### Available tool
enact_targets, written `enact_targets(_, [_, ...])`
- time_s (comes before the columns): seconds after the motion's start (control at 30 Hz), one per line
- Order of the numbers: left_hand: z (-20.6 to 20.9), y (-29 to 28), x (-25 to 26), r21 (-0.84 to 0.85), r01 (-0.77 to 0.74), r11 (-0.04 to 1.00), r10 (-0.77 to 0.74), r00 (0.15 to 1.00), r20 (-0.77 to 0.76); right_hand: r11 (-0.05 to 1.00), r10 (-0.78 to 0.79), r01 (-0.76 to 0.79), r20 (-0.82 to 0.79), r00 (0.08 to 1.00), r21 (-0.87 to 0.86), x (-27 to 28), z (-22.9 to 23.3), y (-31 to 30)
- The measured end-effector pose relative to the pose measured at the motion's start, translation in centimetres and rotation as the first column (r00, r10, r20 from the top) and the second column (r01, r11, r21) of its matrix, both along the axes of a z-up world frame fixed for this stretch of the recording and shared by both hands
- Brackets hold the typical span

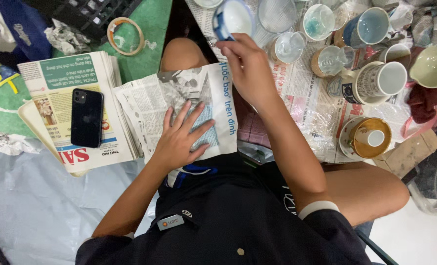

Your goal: The person wraps individual ceramic cups and bowls with newspaper sheets. They fold the paper around each item and place the wrapped pieces into a black plastic crate.

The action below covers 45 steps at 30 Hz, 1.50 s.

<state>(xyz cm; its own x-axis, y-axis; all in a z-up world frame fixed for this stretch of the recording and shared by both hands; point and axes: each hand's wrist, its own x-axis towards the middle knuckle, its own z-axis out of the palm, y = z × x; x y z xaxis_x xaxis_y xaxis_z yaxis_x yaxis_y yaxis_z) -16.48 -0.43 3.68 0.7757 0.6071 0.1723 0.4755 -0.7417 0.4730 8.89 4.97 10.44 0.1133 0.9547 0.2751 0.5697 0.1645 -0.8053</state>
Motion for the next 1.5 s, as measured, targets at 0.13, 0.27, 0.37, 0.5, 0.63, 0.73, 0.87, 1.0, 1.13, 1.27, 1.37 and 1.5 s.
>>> enact_targets(0.13, [-0.2, -0.9, 0.0, -0.004, 0.044, 0.999, -0.044, 0.998, 0.049, 0.988, 0.100, -0.101, 0.015, 0.995, 0.118, -0.2, 2.0, -5.3])
enact_targets(0.27, [-0.6, -2.0, 0.4, -0.014, 0.108, 0.994, -0.108, 0.993, 0.044, 0.950, 0.259, -0.255, 0.005, 0.966, 0.181, -3.3, 0.0, -8.3])
enact_targets(0.37, [-1.1, -3.1, -0.3, -0.060, 0.225, 0.972, -0.219, 0.971, 0.093, 0.982, 0.145, -0.152, -0.074, 0.987, -0.113, -6.2, -2.4, -10.3])
enact_targets(0.5, [-1.5, -3.4, -2.7, -0.108, 0.289, 0.951, -0.236, 0.907, 0.348, 0.954, 0.198, -0.247, 0.261, 0.945, 0.168, -6.9, -4.0, -11.3])
enact_targets(0.63, [-2.6, -1.3, -6.3, -0.225, -0.345, 0.911, 0.411, 0.741, 0.531, 0.932, 0.158, -0.264, 0.377, 0.912, 0.248, -6.4, -4.6, -11.7])
enact_targets(0.73, [-4.0, 3.1, -7.3, -0.447, -0.427, 0.786, 0.618, 0.515, 0.594, 0.935, 0.149, -0.256, 0.383, 0.912, 0.246, -6.6, -4.7, -12.0])
enact_targets(0.87, [-3.9, 6.2, -7.1, -0.726, -0.173, 0.666, 0.699, 0.483, 0.527, 0.921, 0.157, -0.268, 0.360, 0.920, 0.283, -6.6, -4.3, -11.8])
enact_targets(1.0, [-0.4, 3.6, -7.0, -0.506, -0.345, 0.791, 0.582, 0.681, 0.445, 0.931, 0.151, -0.257, 0.370, 0.917, 0.258, -6.7, -4.5, -12.4])
enact_targets(1.13, [4.8, 1.0, -4.7, 0.145, -0.247, 0.958, 0.200, 0.939, 0.281, 0.932, 0.155, -0.253, 0.343, 0.927, 0.262, -6.6, -4.5, -12.1])
enact_targets(1.27, [7.2, -0.7, -2.1, 0.264, -0.051, 0.963, 0.031, 0.996, 0.081, 0.959, 0.140, -0.217, 0.361, 0.922, 0.183, -6.7, -4.9, -12.2])
enact_targets(1.37, [7.5, -1.2, -1.2, 0.240, -0.054, 0.969, 0.044, 0.998, 0.048, 0.950, 0.185, -0.248, 0.299, 0.936, 0.190, -6.4, -4.9, -12.2])
enact_targets(1.5, [6.9, -0.9, -0.6, 0.263, -0.078, 0.962, 0.086, 0.996, -0.017, 0.944, 0.088, -0.081, -0.010, 0.996, 0.320, -4.8, -5.3, -11.8])
